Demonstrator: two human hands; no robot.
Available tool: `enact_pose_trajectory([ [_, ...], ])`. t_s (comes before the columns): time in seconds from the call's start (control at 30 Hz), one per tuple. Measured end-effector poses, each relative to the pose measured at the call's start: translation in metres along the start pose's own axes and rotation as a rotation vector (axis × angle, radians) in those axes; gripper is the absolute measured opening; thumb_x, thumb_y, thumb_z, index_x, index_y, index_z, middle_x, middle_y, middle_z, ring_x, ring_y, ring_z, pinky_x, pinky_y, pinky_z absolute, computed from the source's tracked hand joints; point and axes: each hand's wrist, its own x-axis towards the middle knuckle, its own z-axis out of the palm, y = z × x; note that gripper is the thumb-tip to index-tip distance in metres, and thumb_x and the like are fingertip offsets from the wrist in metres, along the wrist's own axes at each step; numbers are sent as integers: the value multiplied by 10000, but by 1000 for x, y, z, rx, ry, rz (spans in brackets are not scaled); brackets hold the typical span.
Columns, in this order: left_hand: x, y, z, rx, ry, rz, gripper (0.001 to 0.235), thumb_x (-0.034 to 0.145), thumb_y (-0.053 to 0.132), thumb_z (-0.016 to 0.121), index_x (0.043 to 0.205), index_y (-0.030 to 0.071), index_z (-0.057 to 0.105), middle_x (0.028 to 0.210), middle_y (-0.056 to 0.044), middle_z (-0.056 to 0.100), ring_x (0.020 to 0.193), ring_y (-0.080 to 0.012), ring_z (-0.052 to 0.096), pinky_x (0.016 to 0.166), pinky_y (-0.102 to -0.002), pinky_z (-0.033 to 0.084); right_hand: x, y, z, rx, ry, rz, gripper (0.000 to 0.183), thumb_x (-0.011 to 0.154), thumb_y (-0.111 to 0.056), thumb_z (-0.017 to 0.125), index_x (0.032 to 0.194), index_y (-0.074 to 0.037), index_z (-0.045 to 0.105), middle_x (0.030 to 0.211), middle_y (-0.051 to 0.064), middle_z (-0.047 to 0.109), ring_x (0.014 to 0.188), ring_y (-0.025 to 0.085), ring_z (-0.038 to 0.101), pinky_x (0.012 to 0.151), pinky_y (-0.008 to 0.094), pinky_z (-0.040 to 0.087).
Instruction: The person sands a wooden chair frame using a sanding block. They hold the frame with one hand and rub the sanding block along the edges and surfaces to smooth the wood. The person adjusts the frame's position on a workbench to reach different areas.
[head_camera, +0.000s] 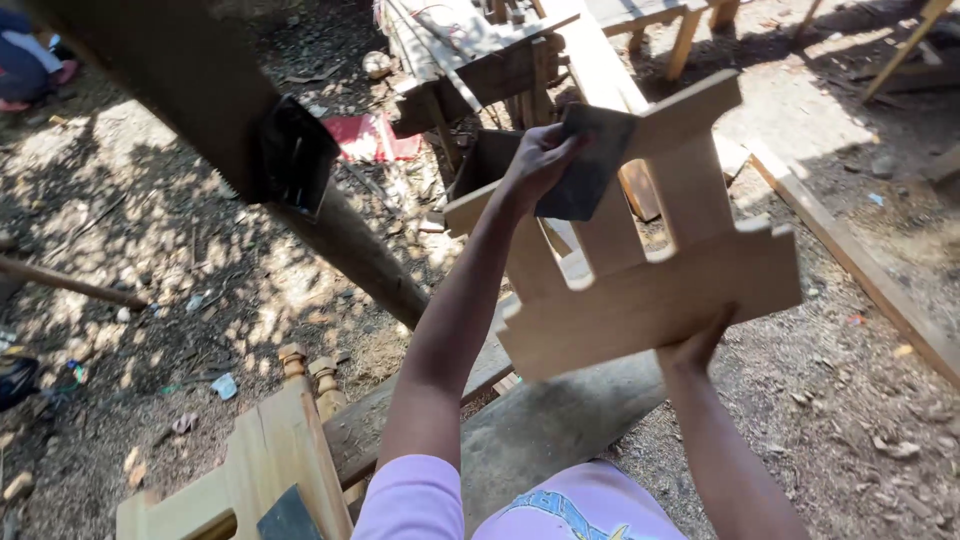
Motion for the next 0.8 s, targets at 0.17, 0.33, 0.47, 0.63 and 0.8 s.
enact_pose_trajectory([
  [0.17, 9, 16, 58, 240, -213, 84, 289, 992, 289, 698, 1148, 65, 793, 921, -5, 786, 833, -71, 660, 757, -284, 565, -20, 45, -20, 173, 94, 204, 1087, 738, -874, 451, 1600, -223, 324, 1553, 55, 434, 1430, 271, 432, 1178, 531, 372],
  [0.33, -5, 50, 76, 778, -157, 48, 394, 882, 556, 679, 1112, 261, 799, 894, -25, 818, 791, -158, 784, 749, -356, 598, 7, 93, -53, 297, 183, 371, 1213, 762, -969, 374, 1635, -137, 245, 1596, 114, 352, 1475, 313, 375, 1201, 580, 332],
  [0.47, -10, 46, 66, 811, -116, 171, 378, 875, 540, 712, 1091, 248, 819, 892, -42, 800, 783, -184, 754, 752, -384, 580, 10, 94, -54, 226, 100, 404, 1229, 760, -974, 331, 1623, -106, 225, 1604, 148, 308, 1467, 349, 354, 1188, 587, 312],
  [0.63, -18, 41, 48, 833, -48, 210, 353, 906, 493, 732, 1115, 226, 827, 862, -57, 801, 794, -186, 739, 792, -375, 567, 7, 89, -39, 118, 204, 466, 1212, 751, -970, 176, 1625, -132, 237, 1610, 177, 308, 1495, 343, 333, 1165, 606, 339],
  [0.8, -20, 49, 40, 698, -50, 102, 323, 922, 462, 707, 1141, 240, 794, 904, -32, 819, 796, -118, 776, 724, -327, 591, 3, 76, -3, 98, 399, 554, 1130, 842, -918, 146, 1644, -124, 115, 1619, 242, 245, 1521, 392, 285, 1185, 670, 304],
])
